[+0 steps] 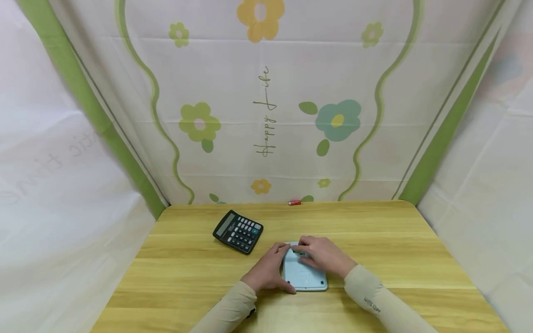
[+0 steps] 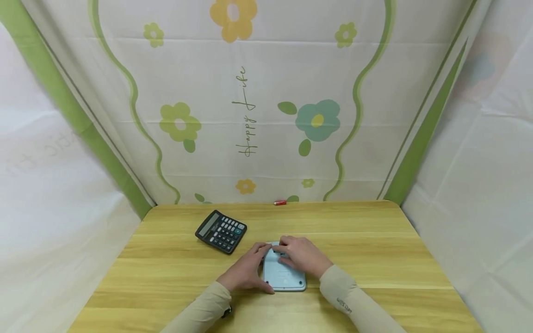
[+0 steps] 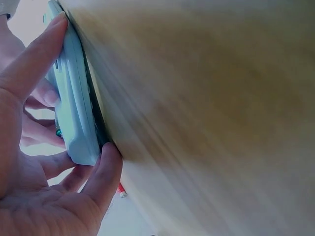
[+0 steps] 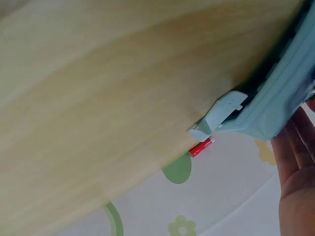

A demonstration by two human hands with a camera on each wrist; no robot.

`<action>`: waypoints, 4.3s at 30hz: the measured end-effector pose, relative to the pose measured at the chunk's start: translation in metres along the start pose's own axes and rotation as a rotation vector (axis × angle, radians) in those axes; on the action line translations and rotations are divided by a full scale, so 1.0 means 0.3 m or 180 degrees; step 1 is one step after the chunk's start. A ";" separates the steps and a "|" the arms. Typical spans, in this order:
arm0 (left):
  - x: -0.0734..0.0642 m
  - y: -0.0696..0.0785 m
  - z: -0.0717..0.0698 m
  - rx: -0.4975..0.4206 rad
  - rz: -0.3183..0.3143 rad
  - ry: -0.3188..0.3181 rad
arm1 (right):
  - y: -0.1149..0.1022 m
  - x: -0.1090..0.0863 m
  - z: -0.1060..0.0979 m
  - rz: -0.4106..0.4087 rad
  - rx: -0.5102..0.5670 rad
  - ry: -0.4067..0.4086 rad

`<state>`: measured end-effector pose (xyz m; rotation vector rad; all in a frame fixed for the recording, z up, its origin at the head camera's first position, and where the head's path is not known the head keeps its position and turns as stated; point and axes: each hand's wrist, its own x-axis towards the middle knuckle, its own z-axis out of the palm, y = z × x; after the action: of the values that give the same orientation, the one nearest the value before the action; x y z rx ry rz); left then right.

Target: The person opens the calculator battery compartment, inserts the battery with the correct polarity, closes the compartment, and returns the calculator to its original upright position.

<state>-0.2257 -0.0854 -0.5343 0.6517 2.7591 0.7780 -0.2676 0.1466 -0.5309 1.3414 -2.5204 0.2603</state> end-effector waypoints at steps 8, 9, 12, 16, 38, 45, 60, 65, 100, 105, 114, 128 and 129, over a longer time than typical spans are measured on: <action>-0.006 -0.004 0.003 -0.0030 0.0010 -0.0009 | -0.010 -0.002 0.000 -0.0003 -0.0078 -0.0076; -0.006 -0.003 0.004 -0.0025 0.0007 -0.0016 | -0.011 -0.005 -0.001 -0.0005 -0.0078 -0.0087; -0.004 -0.003 0.006 -0.0011 -0.0001 -0.0033 | -0.014 -0.013 -0.001 0.0003 -0.0065 -0.0122; -0.001 -0.005 0.004 0.0018 0.0017 -0.0022 | -0.019 -0.017 -0.002 0.0041 -0.0071 -0.0157; -0.008 -0.006 0.000 -0.0043 0.0038 0.0003 | -0.028 -0.026 -0.007 0.0468 0.0177 -0.0428; -0.011 0.000 -0.006 -0.0066 -0.0024 -0.0017 | -0.012 -0.036 -0.010 0.0537 0.0338 -0.0509; 0.000 0.004 0.003 0.0095 -0.0041 -0.0001 | 0.045 -0.100 -0.051 0.0754 0.0675 -0.0582; -0.001 0.003 0.002 0.0099 -0.0022 -0.0004 | 0.049 -0.100 -0.052 0.0794 0.0786 -0.0630; -0.004 0.010 0.002 -0.0021 -0.0072 -0.0038 | 0.057 -0.112 -0.070 0.1096 0.0905 -0.0661; -0.003 0.009 0.004 -0.0033 -0.0080 -0.0033 | 0.081 -0.130 -0.087 0.1350 0.1039 -0.0555; -0.001 0.003 0.005 -0.0033 -0.0046 -0.0017 | 0.131 -0.161 -0.117 0.1831 0.1278 -0.0514; -0.005 0.004 0.005 -0.0029 -0.0070 -0.0048 | 0.144 -0.151 -0.063 0.1319 0.1262 -0.0520; -0.005 0.005 0.004 -0.0030 -0.0072 -0.0052 | 0.143 -0.150 -0.061 0.1325 0.1251 -0.0515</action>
<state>-0.2235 -0.0845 -0.5343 0.6210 2.7417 0.7768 -0.2766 0.2107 -0.5293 0.9659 -2.9832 0.7957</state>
